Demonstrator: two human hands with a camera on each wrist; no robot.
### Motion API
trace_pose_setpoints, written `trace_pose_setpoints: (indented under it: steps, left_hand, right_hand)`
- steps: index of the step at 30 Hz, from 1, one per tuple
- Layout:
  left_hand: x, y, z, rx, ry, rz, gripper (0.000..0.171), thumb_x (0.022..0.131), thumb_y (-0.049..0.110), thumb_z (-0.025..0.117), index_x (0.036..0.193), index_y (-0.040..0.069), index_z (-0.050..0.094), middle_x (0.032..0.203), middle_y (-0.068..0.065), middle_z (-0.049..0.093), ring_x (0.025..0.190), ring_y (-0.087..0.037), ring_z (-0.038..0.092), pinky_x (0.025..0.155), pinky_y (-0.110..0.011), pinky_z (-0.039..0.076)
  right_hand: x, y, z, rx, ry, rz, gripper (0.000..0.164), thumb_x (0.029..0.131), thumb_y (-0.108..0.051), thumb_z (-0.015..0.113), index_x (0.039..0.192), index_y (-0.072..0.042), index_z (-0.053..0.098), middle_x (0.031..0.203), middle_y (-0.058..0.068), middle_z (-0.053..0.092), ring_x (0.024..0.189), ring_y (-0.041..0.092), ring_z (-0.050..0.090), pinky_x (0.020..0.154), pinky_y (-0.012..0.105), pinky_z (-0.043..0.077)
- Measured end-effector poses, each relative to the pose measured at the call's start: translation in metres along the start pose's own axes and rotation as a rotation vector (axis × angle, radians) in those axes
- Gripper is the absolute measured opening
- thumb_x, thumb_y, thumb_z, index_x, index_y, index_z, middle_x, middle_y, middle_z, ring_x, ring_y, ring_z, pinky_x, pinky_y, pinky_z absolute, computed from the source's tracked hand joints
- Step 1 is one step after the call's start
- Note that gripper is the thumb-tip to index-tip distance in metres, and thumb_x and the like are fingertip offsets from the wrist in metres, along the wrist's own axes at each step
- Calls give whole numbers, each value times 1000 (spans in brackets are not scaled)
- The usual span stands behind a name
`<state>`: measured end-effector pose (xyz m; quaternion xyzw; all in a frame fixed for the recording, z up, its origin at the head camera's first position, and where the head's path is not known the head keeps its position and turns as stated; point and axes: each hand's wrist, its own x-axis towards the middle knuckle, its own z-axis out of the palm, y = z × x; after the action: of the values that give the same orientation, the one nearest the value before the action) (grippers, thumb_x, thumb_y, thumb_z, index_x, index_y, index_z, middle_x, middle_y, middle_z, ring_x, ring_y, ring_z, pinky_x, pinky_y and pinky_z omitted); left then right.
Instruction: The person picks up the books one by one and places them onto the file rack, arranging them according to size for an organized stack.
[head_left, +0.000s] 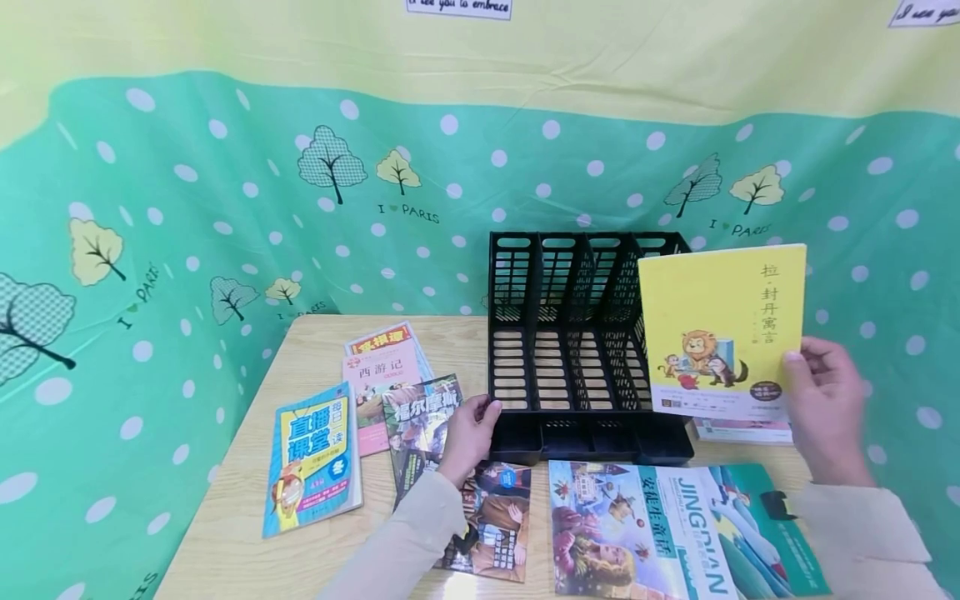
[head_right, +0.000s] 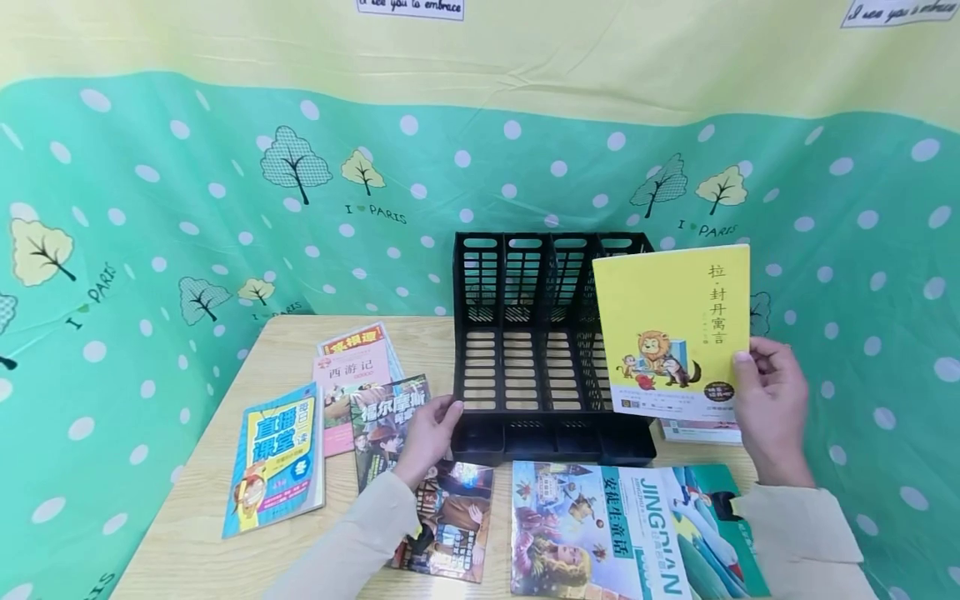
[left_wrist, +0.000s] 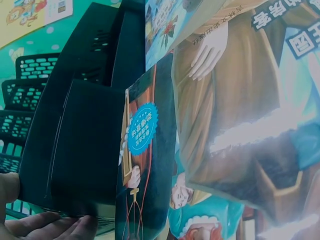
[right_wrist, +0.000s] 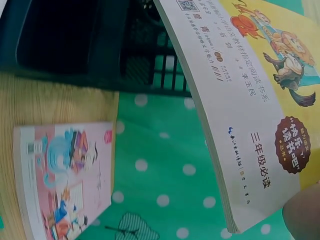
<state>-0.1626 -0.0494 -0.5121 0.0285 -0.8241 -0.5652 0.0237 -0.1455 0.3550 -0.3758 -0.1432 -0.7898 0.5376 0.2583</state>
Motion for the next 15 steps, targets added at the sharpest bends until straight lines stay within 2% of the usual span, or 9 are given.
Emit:
trace_pose_setpoints:
  steps: [6, 10, 15]
  left_hand:
    - [1, -1, -3, -10, -12, -2, 44, 97, 30, 57, 123, -6, 58, 111, -18, 66, 102, -28, 63, 89, -41, 52]
    - [2, -2, -3, -17, -8, 8, 40, 96, 28, 59, 120, -5, 60, 108, -17, 67, 100, -27, 64, 87, -40, 53]
    - [2, -3, -4, -30, -21, 14, 41, 95, 29, 61, 119, -4, 61, 109, -18, 67, 100, -28, 65, 86, -40, 54]
  right_hand:
    - [-11, 0, 16, -56, -48, -35, 26, 100, -17, 49, 125, -12, 54, 98, -3, 56, 84, 10, 54, 64, 10, 47]
    - [-18, -2, 27, -3, -32, -47, 25, 99, -14, 51, 122, -9, 56, 96, -1, 58, 83, 11, 57, 64, 11, 49]
    - [-26, -4, 35, 30, -52, -50, 25, 99, -15, 51, 123, -9, 56, 98, -1, 60, 86, 10, 59, 67, 11, 49]
